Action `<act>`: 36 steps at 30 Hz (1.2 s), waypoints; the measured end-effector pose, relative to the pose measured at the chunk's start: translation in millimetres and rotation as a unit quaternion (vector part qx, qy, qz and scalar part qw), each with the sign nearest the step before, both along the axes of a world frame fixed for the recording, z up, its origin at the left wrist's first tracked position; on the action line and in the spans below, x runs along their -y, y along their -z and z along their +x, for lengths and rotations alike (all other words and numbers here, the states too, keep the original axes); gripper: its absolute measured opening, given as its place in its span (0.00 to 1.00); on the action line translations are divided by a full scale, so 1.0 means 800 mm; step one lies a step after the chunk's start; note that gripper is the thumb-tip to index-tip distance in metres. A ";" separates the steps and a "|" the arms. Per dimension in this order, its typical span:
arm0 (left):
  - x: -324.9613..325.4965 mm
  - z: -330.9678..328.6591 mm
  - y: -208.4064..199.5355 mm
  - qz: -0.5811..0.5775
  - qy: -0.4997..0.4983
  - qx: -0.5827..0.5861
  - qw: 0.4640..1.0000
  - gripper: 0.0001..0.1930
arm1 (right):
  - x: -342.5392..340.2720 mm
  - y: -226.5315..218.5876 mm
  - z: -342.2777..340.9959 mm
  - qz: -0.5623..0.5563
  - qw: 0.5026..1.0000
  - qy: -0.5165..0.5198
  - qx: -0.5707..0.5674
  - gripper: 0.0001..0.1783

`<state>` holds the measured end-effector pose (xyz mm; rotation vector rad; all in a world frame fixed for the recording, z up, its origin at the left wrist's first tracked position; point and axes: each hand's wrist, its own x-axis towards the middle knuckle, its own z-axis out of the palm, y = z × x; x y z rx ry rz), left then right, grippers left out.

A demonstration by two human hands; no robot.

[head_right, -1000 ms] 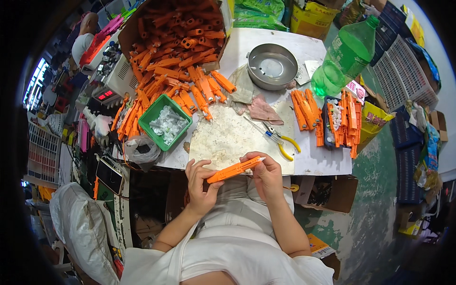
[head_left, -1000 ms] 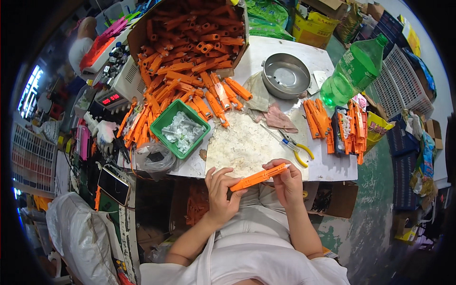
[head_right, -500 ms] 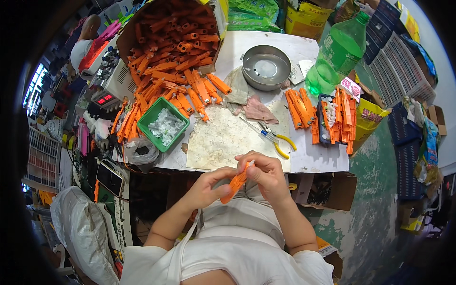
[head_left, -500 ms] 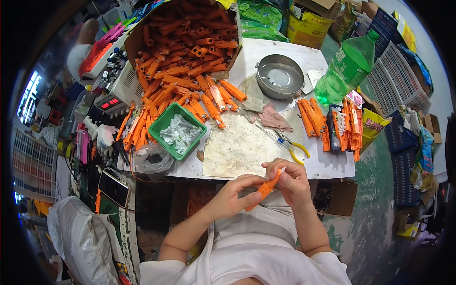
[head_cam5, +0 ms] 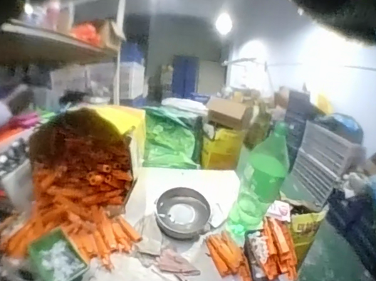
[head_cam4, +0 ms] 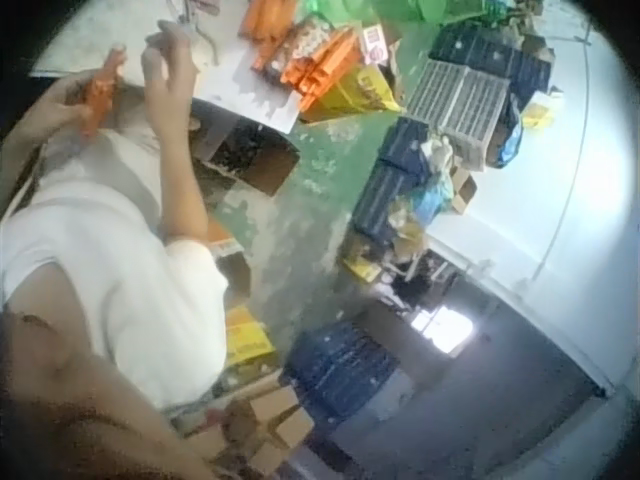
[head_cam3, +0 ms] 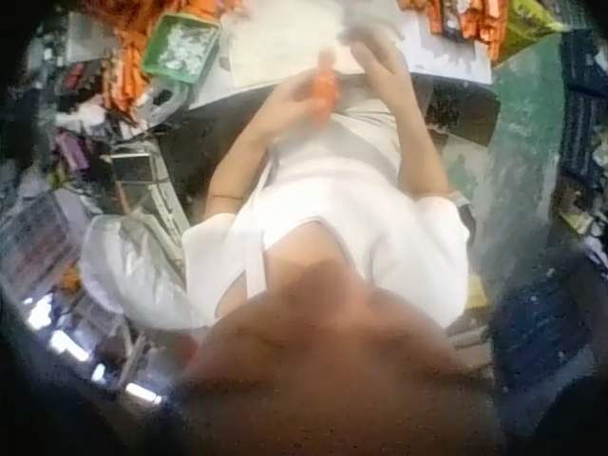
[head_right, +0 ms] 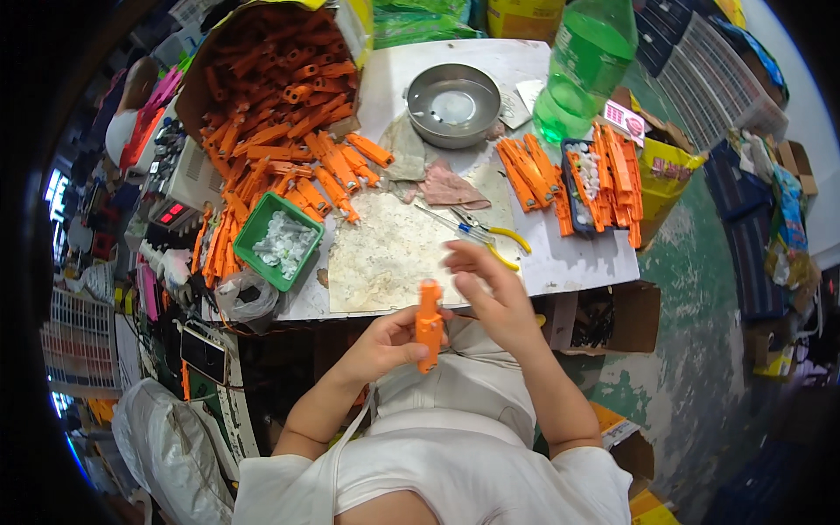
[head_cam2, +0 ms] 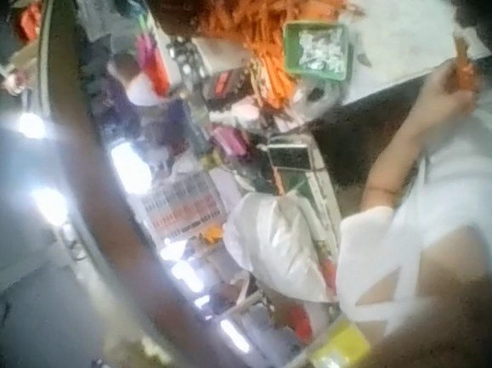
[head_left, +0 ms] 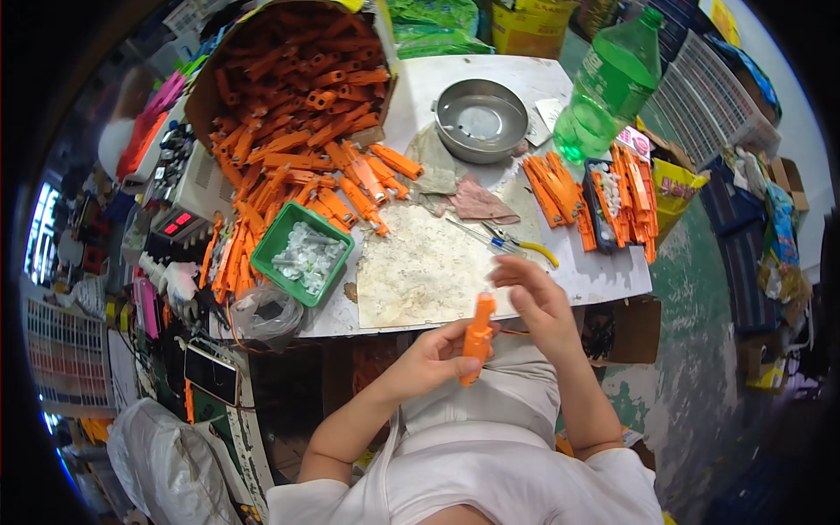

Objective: The person assembles small orange plastic components by inserting white cylindrical pieces into them. They use a screwdriver to adjust or secure parts within the orange casings and place the finished units on the table.

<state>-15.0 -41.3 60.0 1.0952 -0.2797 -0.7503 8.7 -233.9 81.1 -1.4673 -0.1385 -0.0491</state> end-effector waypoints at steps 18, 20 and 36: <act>0.017 0.009 0.033 -0.201 -0.082 -0.100 0.971 0.27 | 0.114 0.273 -0.040 0.036 0.885 0.322 -0.335 0.32; 0.018 0.007 0.032 -0.188 -0.113 -0.073 0.973 0.27 | 0.121 0.283 -0.038 0.111 0.887 0.301 -0.331 0.28; 0.056 0.014 0.006 -0.049 -0.339 0.018 0.939 0.23 | -0.014 0.029 -0.047 -0.397 0.884 0.114 0.219 0.22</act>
